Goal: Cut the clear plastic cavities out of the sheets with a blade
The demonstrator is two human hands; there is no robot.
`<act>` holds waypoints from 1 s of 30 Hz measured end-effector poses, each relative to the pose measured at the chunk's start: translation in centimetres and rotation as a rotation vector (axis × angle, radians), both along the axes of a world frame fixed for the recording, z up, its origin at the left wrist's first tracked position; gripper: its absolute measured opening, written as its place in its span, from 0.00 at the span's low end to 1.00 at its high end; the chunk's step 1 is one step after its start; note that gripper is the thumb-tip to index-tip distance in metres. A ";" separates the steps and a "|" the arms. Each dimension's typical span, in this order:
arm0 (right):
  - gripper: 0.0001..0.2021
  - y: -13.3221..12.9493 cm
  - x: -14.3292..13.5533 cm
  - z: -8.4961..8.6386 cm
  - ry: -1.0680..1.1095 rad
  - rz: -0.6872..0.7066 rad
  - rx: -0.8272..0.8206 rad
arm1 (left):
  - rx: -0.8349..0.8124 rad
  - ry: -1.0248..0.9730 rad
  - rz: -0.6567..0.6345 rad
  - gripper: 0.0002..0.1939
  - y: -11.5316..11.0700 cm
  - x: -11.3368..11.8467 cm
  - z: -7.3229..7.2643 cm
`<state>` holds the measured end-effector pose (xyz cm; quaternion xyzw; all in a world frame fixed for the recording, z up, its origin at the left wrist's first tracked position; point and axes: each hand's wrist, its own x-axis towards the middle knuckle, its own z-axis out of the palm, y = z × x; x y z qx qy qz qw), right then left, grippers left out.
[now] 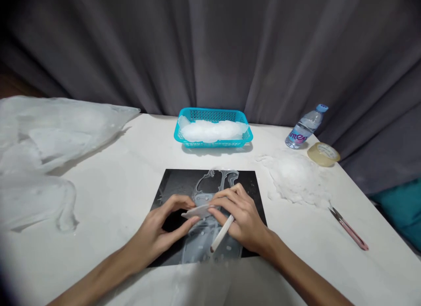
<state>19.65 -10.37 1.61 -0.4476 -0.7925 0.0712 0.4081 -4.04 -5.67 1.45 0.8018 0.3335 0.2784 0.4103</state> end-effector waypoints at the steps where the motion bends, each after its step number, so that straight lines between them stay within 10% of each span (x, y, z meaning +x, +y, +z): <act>1: 0.04 -0.1 -0.1 0.1 0.008 0.008 0.024 | 0.003 0.008 0.004 0.08 -0.1 0.1 0.2; 17: 0.14 -2.2 -0.5 0.7 -0.061 -0.023 0.242 | 0.054 0.056 -0.162 0.10 -1.5 0.2 1.7; 30: 0.07 -2.3 -0.2 0.6 -0.032 -0.008 0.084 | -0.033 0.054 -0.068 0.10 -1.5 -0.6 1.9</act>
